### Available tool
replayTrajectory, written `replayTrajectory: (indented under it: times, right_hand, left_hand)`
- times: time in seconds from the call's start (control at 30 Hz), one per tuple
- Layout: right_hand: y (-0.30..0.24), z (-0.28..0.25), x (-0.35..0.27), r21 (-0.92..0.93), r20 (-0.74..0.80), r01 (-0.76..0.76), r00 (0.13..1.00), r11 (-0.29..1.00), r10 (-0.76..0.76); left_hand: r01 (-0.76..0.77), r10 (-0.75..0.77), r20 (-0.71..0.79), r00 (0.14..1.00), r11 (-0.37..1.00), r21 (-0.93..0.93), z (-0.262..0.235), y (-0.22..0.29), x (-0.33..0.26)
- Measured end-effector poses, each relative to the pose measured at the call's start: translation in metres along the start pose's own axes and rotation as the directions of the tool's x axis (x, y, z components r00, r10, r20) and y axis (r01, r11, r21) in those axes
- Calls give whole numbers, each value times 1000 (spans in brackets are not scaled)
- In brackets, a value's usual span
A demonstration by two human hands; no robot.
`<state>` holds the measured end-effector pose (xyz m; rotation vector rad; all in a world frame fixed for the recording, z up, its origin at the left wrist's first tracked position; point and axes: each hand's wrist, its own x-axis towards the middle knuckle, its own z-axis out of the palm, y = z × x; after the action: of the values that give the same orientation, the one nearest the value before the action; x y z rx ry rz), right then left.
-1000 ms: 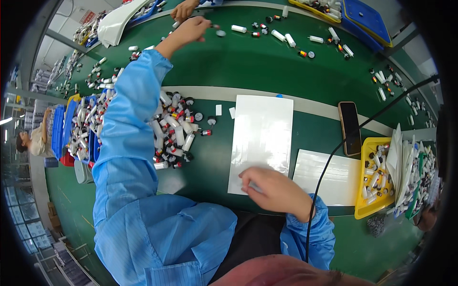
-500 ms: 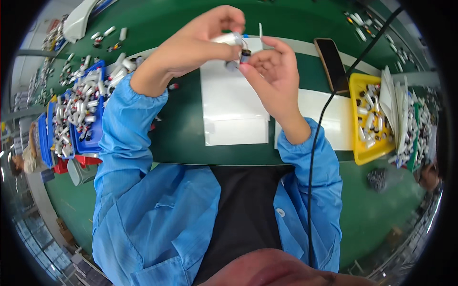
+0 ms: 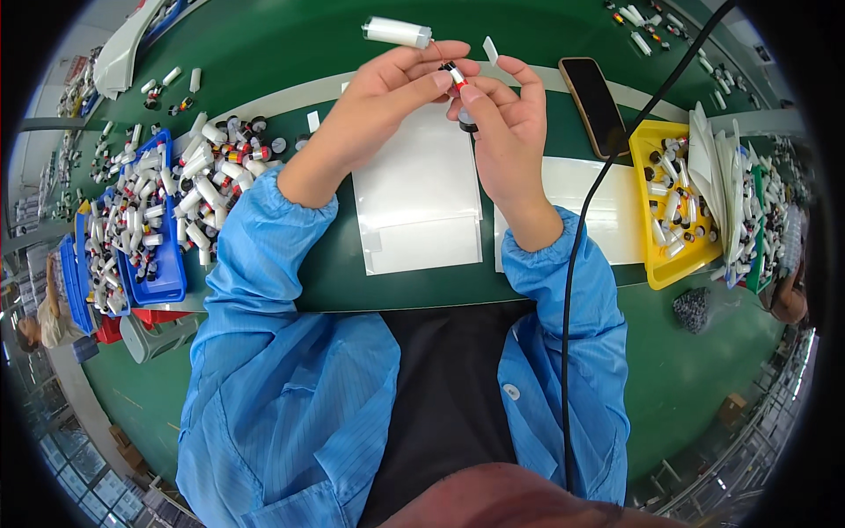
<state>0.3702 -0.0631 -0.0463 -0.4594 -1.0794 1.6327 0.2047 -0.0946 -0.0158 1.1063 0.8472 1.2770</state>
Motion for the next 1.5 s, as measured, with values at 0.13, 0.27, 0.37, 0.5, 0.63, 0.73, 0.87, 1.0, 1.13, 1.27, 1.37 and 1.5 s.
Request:
replayTrajectory:
  times: [0.13,0.27,0.37,0.5,0.63,0.73,0.87,1.0,1.13,1.27,1.37,1.5]
  right_hand:
    - [2,3,-2,-62,10,2,1000,998,-1]
    - [3,3,-1,-91,12,-4,1000,996,5]
    - [2,3,-1,-59,12,-39,999,997,40]
    - [8,-2,0,-119,15,26,1000,993,-24]
    - [7,-7,8,-191,-3,192,981,963,-196]
    - [1,-11,9,-190,8,241,970,952,-244]
    - [-6,-12,7,-242,27,197,980,950,-196]
    - [-3,-9,9,-251,59,225,974,941,-218]
    - [4,-6,9,-575,235,437,898,692,-372]
    - [4,-5,7,-521,152,351,935,778,-320]
    - [4,-6,5,-535,171,311,950,786,-260]
    - [1,-7,4,-512,152,270,963,816,-223]
  left_hand:
    - [-59,63,-18,998,982,179,-13,1,2]
    - [-98,98,9,995,976,194,-14,4,-1]
    - [-67,67,9,998,980,187,-15,7,-1]
    - [-72,78,-18,997,975,209,-18,8,2]
    - [-46,55,-35,998,977,208,-18,7,0]
    - [-41,54,-45,998,963,267,-17,6,0]
    - [-68,73,-11,997,970,233,-20,-2,2]
    - [-21,30,-39,999,976,216,-16,-4,2]
    - [31,-16,-85,996,982,186,-15,-4,2]
    - [-64,71,-35,997,984,167,-19,-13,5]
    - [-59,70,-33,997,964,259,-23,-11,4]
    - [-56,78,-43,996,924,379,-21,-4,2]
